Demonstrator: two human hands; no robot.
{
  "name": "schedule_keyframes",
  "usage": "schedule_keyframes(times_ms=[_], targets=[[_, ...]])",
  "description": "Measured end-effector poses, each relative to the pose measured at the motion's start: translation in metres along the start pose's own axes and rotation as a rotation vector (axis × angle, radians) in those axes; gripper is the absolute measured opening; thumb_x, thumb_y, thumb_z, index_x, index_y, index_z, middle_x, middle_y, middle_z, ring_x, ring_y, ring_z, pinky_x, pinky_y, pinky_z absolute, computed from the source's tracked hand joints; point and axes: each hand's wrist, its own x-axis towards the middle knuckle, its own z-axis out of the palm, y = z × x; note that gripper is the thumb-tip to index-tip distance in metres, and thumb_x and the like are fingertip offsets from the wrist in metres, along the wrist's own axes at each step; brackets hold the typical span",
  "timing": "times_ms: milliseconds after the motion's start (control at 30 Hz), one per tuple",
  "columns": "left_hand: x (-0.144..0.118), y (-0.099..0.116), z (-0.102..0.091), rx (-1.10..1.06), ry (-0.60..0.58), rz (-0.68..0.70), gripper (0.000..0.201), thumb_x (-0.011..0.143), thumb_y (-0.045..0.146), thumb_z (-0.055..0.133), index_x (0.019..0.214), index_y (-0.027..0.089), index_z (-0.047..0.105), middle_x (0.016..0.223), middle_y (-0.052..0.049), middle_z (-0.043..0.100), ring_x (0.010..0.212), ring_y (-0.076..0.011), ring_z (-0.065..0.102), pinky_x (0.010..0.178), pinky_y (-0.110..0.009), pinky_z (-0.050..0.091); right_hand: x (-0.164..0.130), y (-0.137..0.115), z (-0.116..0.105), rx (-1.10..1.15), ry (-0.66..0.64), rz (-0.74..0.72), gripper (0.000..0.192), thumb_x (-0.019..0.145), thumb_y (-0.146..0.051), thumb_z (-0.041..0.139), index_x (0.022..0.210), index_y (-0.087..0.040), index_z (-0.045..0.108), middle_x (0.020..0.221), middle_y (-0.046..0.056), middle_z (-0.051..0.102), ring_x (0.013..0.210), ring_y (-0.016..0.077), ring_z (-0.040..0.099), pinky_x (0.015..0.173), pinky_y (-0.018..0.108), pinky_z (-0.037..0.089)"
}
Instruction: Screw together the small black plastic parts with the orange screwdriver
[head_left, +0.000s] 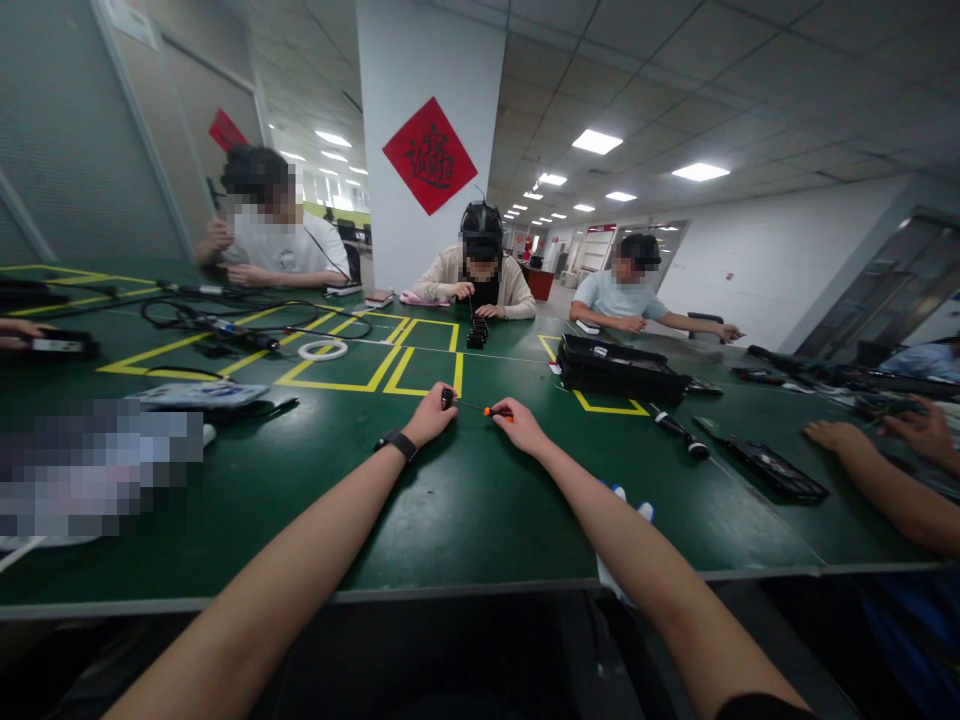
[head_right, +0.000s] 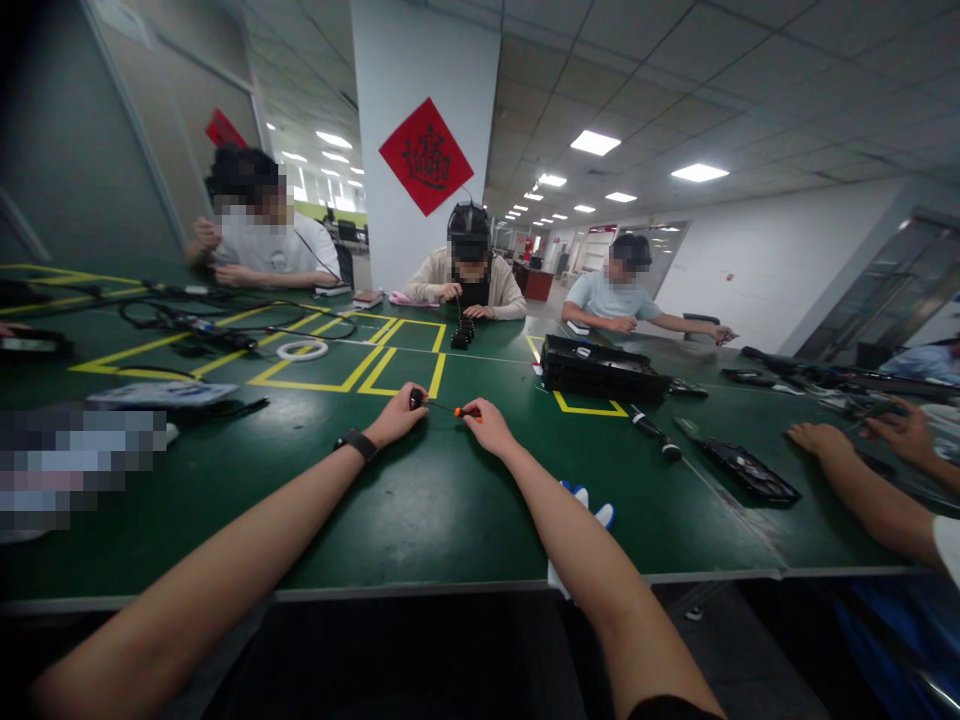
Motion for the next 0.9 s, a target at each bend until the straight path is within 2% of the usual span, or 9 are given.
schedule_keyframes(times_ms=[167,300,533,700,900], targets=[[0.0000,-0.0022,0.0000,0.021,0.006,0.035,0.023,0.066,0.015,0.052,0.089,0.018,0.047,0.088,-0.002,0.054,0.081,-0.0153,0.052,0.078,-0.031,0.042,-0.0007,-0.0005,0.0006,0.028,0.012,0.016,0.018,0.075,-0.021,0.057,0.092,-0.017,0.054,0.091,0.002,0.060,0.085,0.0120,0.055,0.080,0.027,0.044],[0.0005,-0.0030,0.0003,0.007,0.004,0.032,0.024,0.066,0.015,0.052,0.089,0.018,0.047,0.087,-0.002,0.055,0.080,-0.0154,0.052,0.077,-0.032,0.042,0.0005,0.0013,0.0001,0.005,0.034,0.054,0.021,0.081,-0.026,0.050,0.098,-0.016,0.056,0.094,0.005,0.060,0.084,0.0128,0.056,0.077,0.027,0.043],[-0.0004,0.0009,0.0008,0.010,-0.003,0.047,0.023,0.066,0.013,0.051,0.088,0.018,0.046,0.084,-0.001,0.054,0.078,-0.0151,0.052,0.077,-0.031,0.042,0.0023,0.0021,-0.0031,-0.092,0.032,0.051,0.021,0.082,-0.029,0.050,0.078,-0.016,0.066,0.082,0.005,0.061,0.079,0.0155,0.053,0.075,0.029,0.038],[-0.0005,0.0011,0.0004,0.013,-0.006,0.032,0.024,0.066,0.013,0.051,0.089,0.019,0.046,0.085,-0.001,0.055,0.079,-0.0152,0.052,0.077,-0.031,0.042,0.0025,-0.0008,-0.0039,-0.118,0.027,0.034,0.019,0.081,-0.028,0.052,0.075,-0.016,0.066,0.080,0.004,0.061,0.078,0.0152,0.052,0.073,0.027,0.038],[-0.0002,-0.0006,0.0005,-0.007,-0.010,0.032,0.024,0.067,0.014,0.051,0.090,0.019,0.046,0.086,-0.001,0.055,0.079,-0.0149,0.053,0.077,-0.031,0.042,0.0010,-0.0012,-0.0048,-0.118,0.047,0.024,0.011,0.076,-0.026,0.057,0.078,-0.017,0.063,0.083,0.003,0.062,0.083,0.0163,0.052,0.078,0.030,0.038]])
